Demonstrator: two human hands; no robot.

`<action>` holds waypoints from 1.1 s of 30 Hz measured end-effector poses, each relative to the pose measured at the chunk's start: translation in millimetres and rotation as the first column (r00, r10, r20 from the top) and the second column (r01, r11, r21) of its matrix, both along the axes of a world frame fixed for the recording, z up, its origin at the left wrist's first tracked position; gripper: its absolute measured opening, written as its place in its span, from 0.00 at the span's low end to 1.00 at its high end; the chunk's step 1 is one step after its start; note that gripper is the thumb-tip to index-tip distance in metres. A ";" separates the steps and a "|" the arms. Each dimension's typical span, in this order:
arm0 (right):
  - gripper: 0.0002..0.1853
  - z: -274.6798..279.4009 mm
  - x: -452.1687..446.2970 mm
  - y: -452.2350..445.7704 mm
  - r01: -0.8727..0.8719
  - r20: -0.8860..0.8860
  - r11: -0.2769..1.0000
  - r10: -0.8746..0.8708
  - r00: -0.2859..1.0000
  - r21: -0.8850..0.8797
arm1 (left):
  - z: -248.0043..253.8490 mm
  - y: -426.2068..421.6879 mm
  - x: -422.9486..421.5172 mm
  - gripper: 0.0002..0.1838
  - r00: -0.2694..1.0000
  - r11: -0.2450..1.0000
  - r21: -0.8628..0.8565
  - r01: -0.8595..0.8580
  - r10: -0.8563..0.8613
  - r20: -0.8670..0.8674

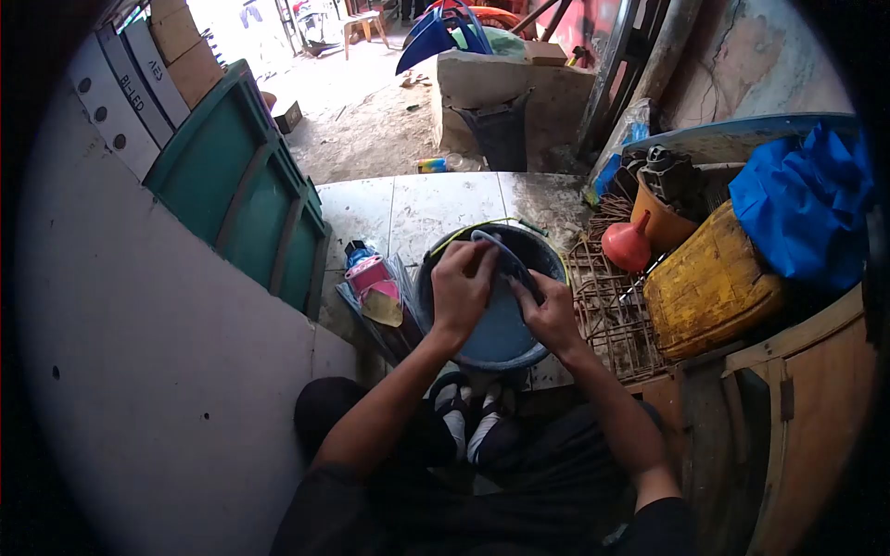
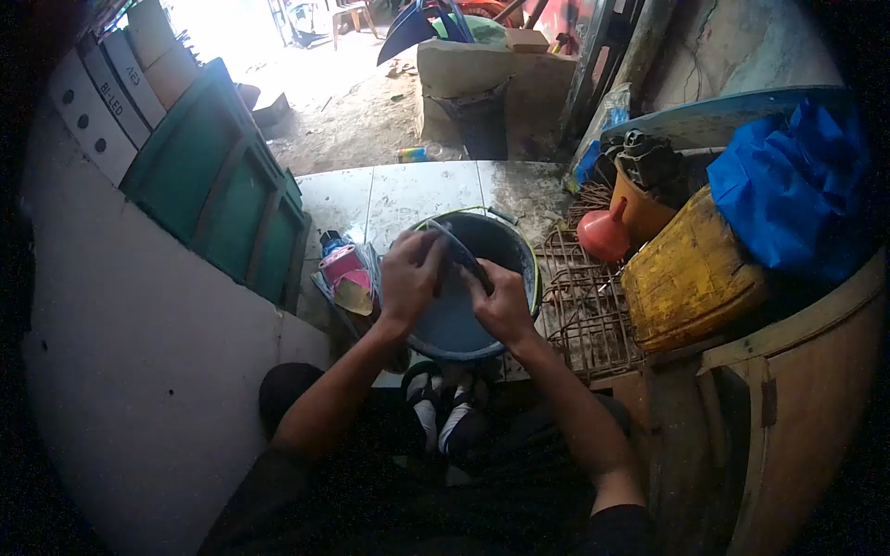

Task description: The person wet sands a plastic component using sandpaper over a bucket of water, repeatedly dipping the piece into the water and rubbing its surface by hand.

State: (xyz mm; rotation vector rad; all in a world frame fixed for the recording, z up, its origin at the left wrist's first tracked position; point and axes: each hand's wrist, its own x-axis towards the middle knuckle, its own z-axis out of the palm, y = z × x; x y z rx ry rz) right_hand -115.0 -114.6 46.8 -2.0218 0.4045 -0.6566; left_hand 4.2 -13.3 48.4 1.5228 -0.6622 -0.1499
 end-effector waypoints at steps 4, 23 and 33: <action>0.09 -6.2 0.3 -3.4 0.007 0.030 0.997 -0.005 1.000 -0.079 | 1.4 3.9 -9.3 0.09 0.987 0.999 -0.015 -0.052 0.053 0.149; 0.10 -4.2 -0.7 0.9 -0.013 0.035 0.993 0.009 0.999 0.119 | -11.0 -3.1 3.2 0.09 0.931 0.986 0.033 -0.162 0.141 0.338; 0.11 -4.6 -2.5 -4.0 0.015 0.045 0.990 -0.022 0.999 0.141 | -8.4 2.0 -17.2 0.09 0.960 1.000 0.000 0.030 -0.029 0.277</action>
